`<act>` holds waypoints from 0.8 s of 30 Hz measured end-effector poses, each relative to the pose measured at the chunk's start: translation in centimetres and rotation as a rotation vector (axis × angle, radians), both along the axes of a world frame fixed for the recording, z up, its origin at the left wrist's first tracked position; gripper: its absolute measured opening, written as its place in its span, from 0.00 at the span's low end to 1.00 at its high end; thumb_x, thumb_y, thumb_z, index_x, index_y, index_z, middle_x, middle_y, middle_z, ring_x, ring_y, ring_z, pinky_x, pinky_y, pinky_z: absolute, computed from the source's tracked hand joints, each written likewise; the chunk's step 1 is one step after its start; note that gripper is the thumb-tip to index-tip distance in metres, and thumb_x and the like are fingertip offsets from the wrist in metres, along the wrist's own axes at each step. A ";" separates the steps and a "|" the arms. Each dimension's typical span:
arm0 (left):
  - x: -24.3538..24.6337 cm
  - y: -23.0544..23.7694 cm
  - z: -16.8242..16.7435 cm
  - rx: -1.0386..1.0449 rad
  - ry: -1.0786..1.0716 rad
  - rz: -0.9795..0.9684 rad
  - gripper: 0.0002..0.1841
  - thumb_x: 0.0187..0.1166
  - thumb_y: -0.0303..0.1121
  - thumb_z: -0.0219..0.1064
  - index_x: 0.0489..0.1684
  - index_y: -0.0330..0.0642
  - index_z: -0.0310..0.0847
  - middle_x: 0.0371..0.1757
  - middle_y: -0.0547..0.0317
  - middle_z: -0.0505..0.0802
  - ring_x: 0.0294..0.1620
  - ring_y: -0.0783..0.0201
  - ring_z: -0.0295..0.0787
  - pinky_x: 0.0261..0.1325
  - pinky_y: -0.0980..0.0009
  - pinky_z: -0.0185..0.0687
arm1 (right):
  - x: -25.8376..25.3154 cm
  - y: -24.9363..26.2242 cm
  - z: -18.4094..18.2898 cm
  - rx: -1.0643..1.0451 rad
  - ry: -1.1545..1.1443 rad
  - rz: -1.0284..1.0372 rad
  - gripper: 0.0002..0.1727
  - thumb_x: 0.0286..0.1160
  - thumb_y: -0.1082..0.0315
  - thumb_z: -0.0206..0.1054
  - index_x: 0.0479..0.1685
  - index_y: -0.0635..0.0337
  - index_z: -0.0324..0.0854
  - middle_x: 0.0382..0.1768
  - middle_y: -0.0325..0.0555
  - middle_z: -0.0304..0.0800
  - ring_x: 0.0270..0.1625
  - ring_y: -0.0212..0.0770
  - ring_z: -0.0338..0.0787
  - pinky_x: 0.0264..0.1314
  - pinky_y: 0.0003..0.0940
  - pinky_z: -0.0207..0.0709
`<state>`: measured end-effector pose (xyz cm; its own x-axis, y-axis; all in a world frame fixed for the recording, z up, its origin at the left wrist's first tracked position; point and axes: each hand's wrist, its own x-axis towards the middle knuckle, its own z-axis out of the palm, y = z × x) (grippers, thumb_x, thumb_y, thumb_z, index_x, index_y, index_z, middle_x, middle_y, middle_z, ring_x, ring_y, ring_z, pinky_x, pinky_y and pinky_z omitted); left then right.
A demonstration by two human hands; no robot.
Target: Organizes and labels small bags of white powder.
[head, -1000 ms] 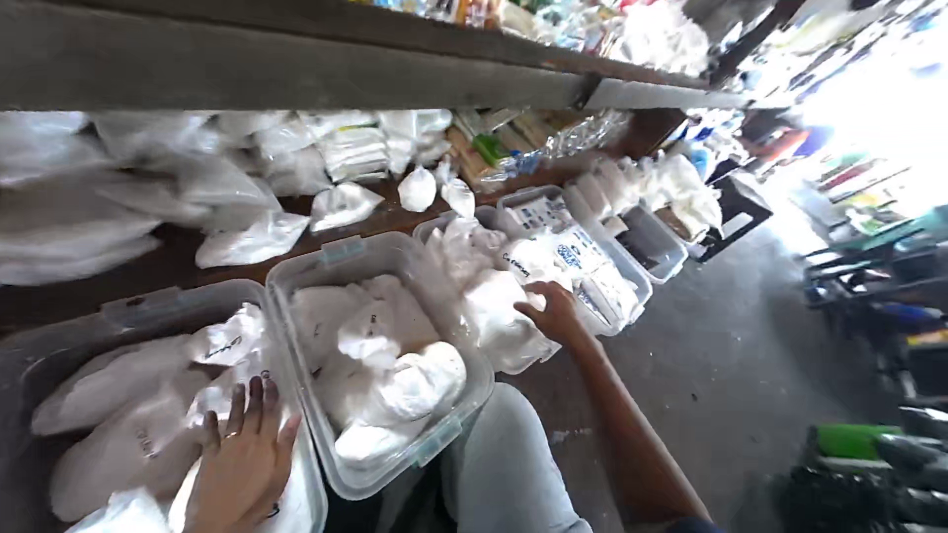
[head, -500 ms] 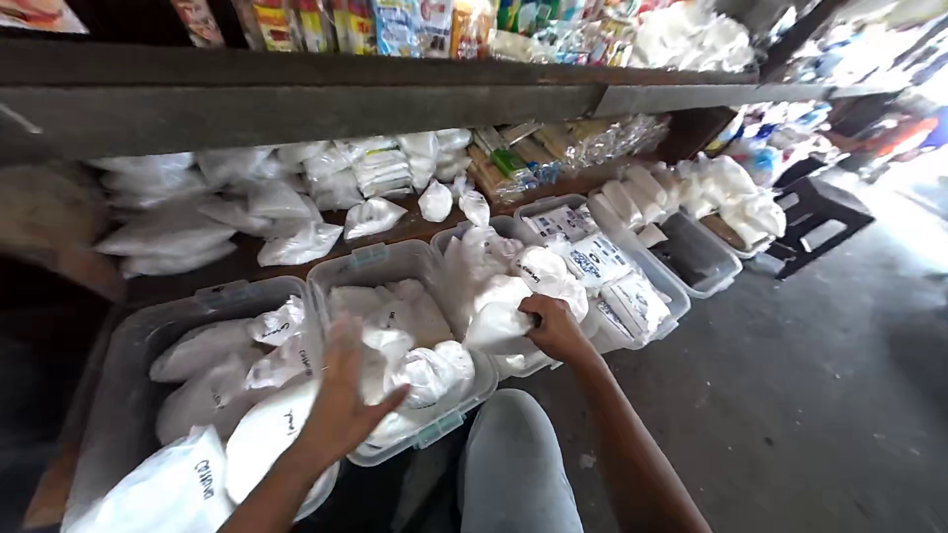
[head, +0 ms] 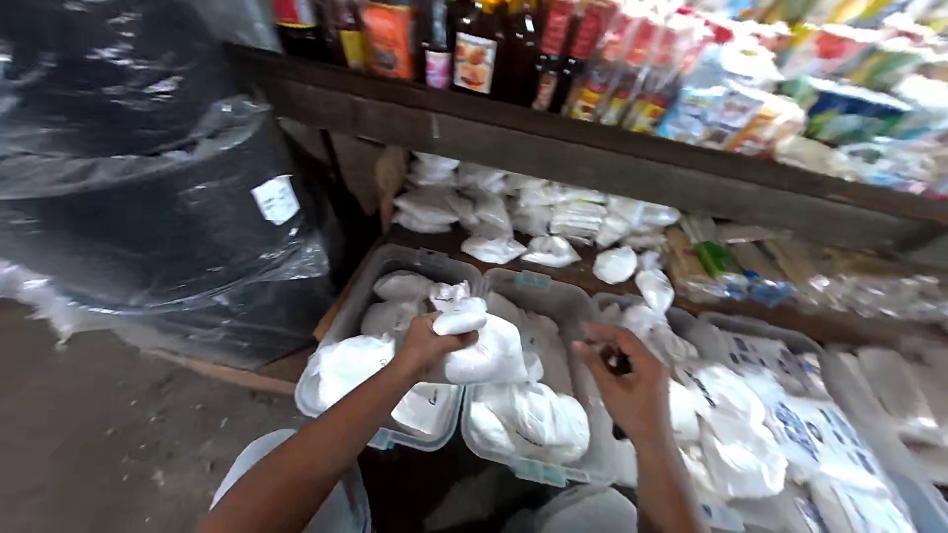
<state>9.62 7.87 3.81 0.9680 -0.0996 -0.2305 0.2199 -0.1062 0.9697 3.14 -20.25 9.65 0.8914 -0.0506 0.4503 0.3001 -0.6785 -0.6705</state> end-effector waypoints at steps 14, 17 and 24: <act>8.3 10.6 -7.6 -0.323 0.400 0.614 0.36 0.72 0.50 0.79 0.74 0.36 0.74 0.63 0.39 0.89 0.63 0.48 0.88 0.64 0.47 0.85 | -3.9 -9.0 -8.4 -0.037 0.302 -0.210 0.15 0.72 0.69 0.72 0.49 0.75 0.87 0.34 0.54 0.91 0.29 0.30 0.82 0.35 0.28 0.77; 7.5 10.3 -10.0 -0.433 0.441 0.566 0.33 0.80 0.54 0.71 0.76 0.39 0.73 0.61 0.42 0.90 0.60 0.49 0.90 0.62 0.47 0.87 | -4.0 -9.1 -8.7 -0.074 0.357 -0.210 0.15 0.73 0.69 0.71 0.50 0.74 0.87 0.35 0.56 0.92 0.30 0.35 0.84 0.37 0.34 0.79; 7.5 10.0 -8.7 -0.264 0.277 0.647 0.32 0.84 0.49 0.68 0.82 0.41 0.69 0.67 0.39 0.87 0.65 0.48 0.87 0.65 0.47 0.85 | -4.3 -11.1 -9.6 -0.111 0.385 -0.287 0.16 0.76 0.69 0.70 0.52 0.75 0.86 0.38 0.62 0.92 0.33 0.47 0.86 0.40 0.47 0.79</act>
<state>17.15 17.91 -4.91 0.7620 0.3835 -0.5218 0.3994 0.3559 0.8449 -1.15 -31.31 0.05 0.9513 -0.2891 0.1071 -0.1652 -0.7713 -0.6146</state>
